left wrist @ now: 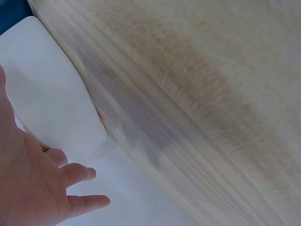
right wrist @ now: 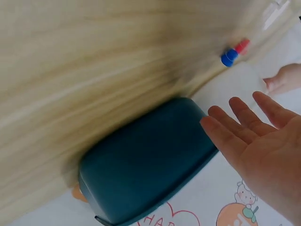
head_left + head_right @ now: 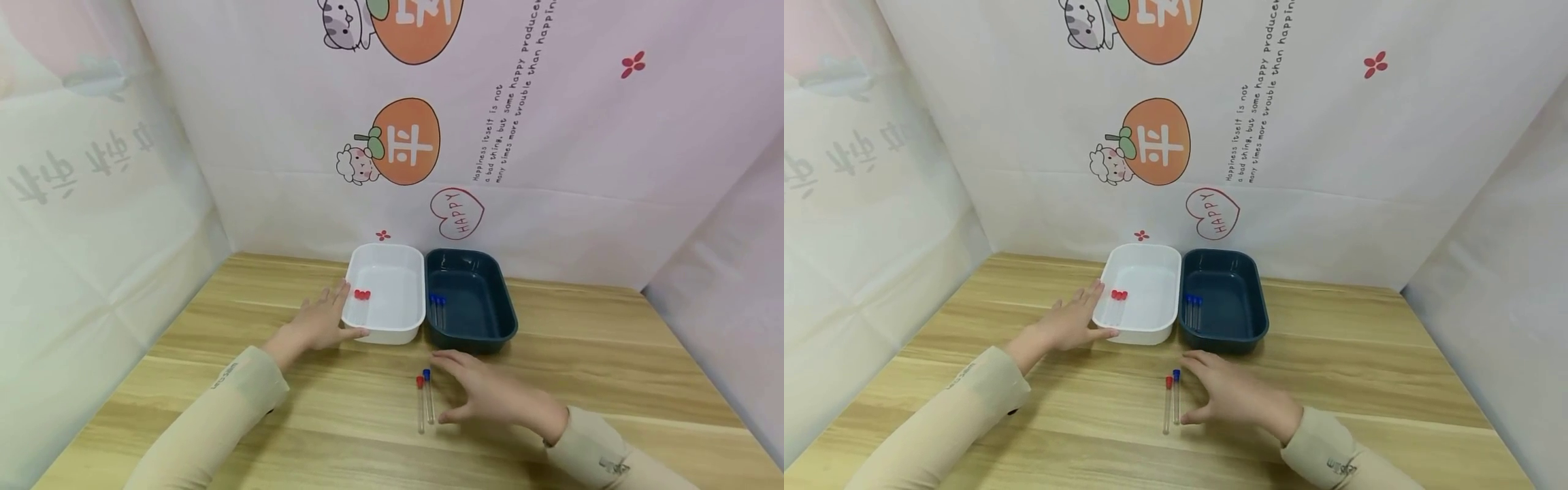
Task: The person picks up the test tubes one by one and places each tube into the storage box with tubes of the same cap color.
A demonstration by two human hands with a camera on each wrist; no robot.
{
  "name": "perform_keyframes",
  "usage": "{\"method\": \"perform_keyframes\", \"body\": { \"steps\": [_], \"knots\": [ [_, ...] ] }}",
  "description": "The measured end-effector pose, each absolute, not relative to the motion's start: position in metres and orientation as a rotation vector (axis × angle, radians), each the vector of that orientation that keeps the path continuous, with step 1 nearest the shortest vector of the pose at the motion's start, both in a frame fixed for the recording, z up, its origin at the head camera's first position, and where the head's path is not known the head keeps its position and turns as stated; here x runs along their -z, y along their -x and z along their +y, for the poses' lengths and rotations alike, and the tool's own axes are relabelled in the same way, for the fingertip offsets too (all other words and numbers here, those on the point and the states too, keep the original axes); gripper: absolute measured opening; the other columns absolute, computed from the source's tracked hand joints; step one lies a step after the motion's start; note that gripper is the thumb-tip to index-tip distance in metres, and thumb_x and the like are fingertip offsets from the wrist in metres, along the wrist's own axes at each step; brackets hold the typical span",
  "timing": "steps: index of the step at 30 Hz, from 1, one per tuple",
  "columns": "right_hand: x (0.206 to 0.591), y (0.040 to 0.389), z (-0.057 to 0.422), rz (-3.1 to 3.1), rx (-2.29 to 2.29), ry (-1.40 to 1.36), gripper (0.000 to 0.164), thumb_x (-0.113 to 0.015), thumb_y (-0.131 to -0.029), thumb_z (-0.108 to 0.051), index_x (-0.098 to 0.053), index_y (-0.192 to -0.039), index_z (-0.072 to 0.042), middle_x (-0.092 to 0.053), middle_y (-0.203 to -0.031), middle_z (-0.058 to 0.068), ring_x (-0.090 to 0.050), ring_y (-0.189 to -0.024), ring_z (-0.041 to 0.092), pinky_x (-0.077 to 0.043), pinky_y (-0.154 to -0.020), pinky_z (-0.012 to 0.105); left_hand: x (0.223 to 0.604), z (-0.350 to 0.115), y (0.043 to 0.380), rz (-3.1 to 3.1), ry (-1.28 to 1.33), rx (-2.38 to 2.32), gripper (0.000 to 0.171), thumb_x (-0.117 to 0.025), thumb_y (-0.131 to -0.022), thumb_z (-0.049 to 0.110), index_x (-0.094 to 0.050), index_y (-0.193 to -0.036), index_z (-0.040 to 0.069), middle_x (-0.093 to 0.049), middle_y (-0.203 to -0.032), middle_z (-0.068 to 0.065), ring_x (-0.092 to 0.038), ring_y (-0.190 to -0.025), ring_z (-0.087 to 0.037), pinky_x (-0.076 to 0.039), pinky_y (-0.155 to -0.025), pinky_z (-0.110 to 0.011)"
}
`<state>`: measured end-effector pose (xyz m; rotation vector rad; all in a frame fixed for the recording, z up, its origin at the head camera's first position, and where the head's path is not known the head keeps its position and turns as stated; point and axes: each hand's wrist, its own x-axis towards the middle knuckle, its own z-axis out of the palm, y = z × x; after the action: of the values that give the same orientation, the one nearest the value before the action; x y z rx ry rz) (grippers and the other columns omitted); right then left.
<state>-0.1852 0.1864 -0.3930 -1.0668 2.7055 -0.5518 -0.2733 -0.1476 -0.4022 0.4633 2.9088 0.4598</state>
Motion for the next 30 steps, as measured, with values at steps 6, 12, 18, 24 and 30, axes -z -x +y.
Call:
{"method": "perform_keyframes", "body": {
  "steps": [6, 12, 18, 24, 30],
  "knots": [
    [0.400, 0.184, 0.185, 2.740, 0.457, 1.088, 0.093, -0.087, -0.080, -0.047, -0.049, -0.149, 0.002, -0.047, -0.151, 0.022, -0.048, -0.136, 0.039, -0.045, -0.105, 0.057, 0.403, -0.148, 0.272, 2.912, -0.464, -0.455, 0.116, -0.062, -0.088, 0.073, -0.009, -0.165, 0.004, -0.005, -0.172, -0.011, -0.011, -0.154, -0.043, -0.011, -0.116, -0.072],
    [0.399, 0.185, 0.182, 2.723, 0.446, 1.062, 0.095, -0.089, -0.078, -0.046, -0.048, -0.149, 0.002, -0.046, -0.151, 0.023, -0.046, -0.138, 0.040, -0.043, -0.106, 0.058, 0.404, -0.147, 0.271, 2.916, -0.465, -0.446, 0.115, -0.061, -0.089, 0.074, -0.009, -0.165, 0.004, -0.004, -0.172, -0.011, -0.012, -0.154, -0.043, -0.011, -0.115, -0.072],
    [0.401, 0.189, 0.179, 2.711, 0.436, 1.056, 0.095, -0.090, -0.077, -0.046, -0.049, -0.149, 0.002, -0.046, -0.152, 0.023, -0.045, -0.139, 0.040, -0.043, -0.107, 0.057, 0.402, -0.147, 0.271, 2.917, -0.456, -0.450, 0.115, -0.061, -0.089, 0.074, -0.009, -0.165, 0.005, -0.004, -0.172, -0.010, -0.012, -0.154, -0.042, -0.011, -0.116, -0.072],
    [0.405, 0.191, 0.176, 2.713, 0.427, 1.047, 0.095, -0.090, -0.077, -0.047, -0.049, -0.148, 0.002, -0.046, -0.151, 0.023, -0.046, -0.138, 0.039, -0.043, -0.107, 0.056, 0.400, -0.146, 0.271, 2.914, -0.456, -0.453, 0.115, -0.061, -0.089, 0.074, -0.009, -0.165, 0.005, -0.004, -0.172, -0.010, -0.012, -0.154, -0.042, -0.011, -0.115, -0.072],
    [0.408, 0.193, 0.174, 2.696, 0.440, 0.990, 0.098, -0.089, -0.077, -0.049, -0.048, -0.148, 0.004, -0.045, -0.152, 0.023, -0.044, -0.139, 0.040, -0.041, -0.109, 0.057, 0.400, -0.146, 0.271, 2.910, -0.457, -0.452, 0.115, -0.061, -0.089, 0.073, -0.009, -0.165, 0.004, -0.004, -0.172, -0.010, -0.012, -0.154, -0.042, -0.012, -0.115, -0.073]
  ]
}}
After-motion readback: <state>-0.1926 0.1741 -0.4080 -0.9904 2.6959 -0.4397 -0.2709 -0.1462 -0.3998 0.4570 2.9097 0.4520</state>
